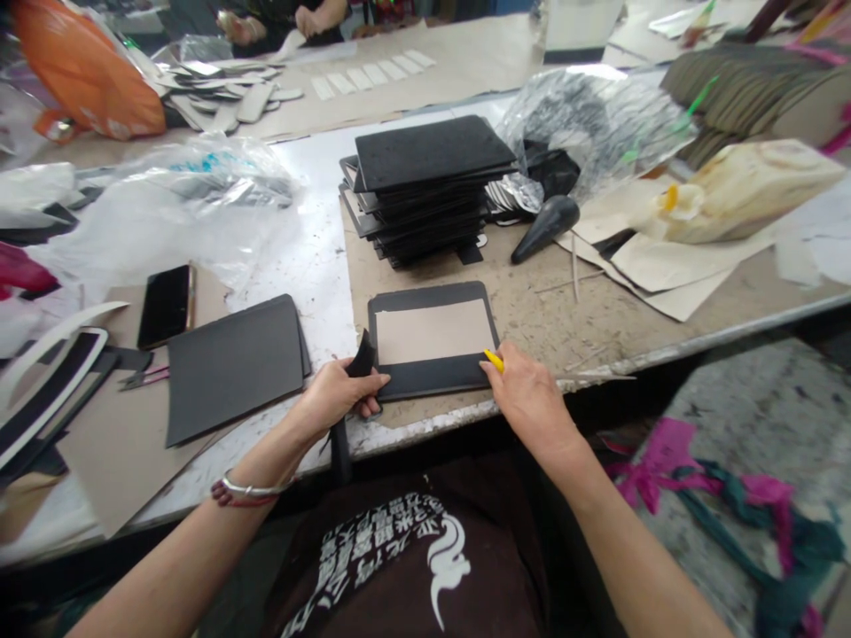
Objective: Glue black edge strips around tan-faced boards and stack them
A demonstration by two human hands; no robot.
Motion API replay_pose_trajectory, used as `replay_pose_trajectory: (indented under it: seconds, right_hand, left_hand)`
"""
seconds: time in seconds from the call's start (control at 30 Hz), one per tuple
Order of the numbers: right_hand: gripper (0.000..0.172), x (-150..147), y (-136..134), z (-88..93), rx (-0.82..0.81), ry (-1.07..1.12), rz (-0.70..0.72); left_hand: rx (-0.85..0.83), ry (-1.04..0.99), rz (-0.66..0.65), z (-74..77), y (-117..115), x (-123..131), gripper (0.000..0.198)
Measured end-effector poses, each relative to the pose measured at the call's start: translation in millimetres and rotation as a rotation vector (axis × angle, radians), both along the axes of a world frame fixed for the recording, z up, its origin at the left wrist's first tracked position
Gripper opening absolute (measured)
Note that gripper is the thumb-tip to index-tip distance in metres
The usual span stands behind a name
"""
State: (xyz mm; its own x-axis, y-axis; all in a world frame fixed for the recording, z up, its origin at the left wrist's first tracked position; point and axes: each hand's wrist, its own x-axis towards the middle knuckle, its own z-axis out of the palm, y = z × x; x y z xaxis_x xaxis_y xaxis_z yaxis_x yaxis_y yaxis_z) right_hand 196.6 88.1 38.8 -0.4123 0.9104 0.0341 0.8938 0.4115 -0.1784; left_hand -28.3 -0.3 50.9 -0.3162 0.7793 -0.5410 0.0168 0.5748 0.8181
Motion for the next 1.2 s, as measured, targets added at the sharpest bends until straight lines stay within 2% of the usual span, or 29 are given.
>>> replay_pose_trajectory:
  seconds: [0.33, 0.5, 0.67, 0.83, 0.93, 1.03, 1.2]
  right_hand:
    - [0.023, 6, 4, 6.9, -0.06, -0.011, -0.043]
    - [0.02, 22, 9, 6.2, -0.007, -0.051, -0.112]
    - [0.025, 22, 2, 3.1, 0.011, 0.024, 0.015]
    - [0.026, 15, -8, 1.8, -0.008, 0.011, 0.014]
    - [0.028, 16, -9, 7.4, -0.041, 0.155, -0.044]
    - [0.028, 16, -9, 17.5, -0.153, 0.38, -0.168]
    - [0.037, 5, -14, 28.6, -0.594, 0.885, -0.391]
  left_hand:
    - [-0.037, 0.069, -0.032, -0.3, 2, -1, 0.017]
    - [-0.019, 0.088, -0.029, 0.0, 0, -1, 0.016]
    - [0.016, 0.096, -0.024, -3.8, 0, 1, 0.016]
    - [0.054, 0.086, 0.001, -6.6, 0, 3, 0.015]
    - [0.106, 0.048, 0.023, -6.1, -3, 1, 0.016]
    - [0.173, 0.003, 0.051, -4.8, -8, -2, 0.019]
    - [0.271, -0.101, 0.109, -0.6, -18, -5, 0.03]
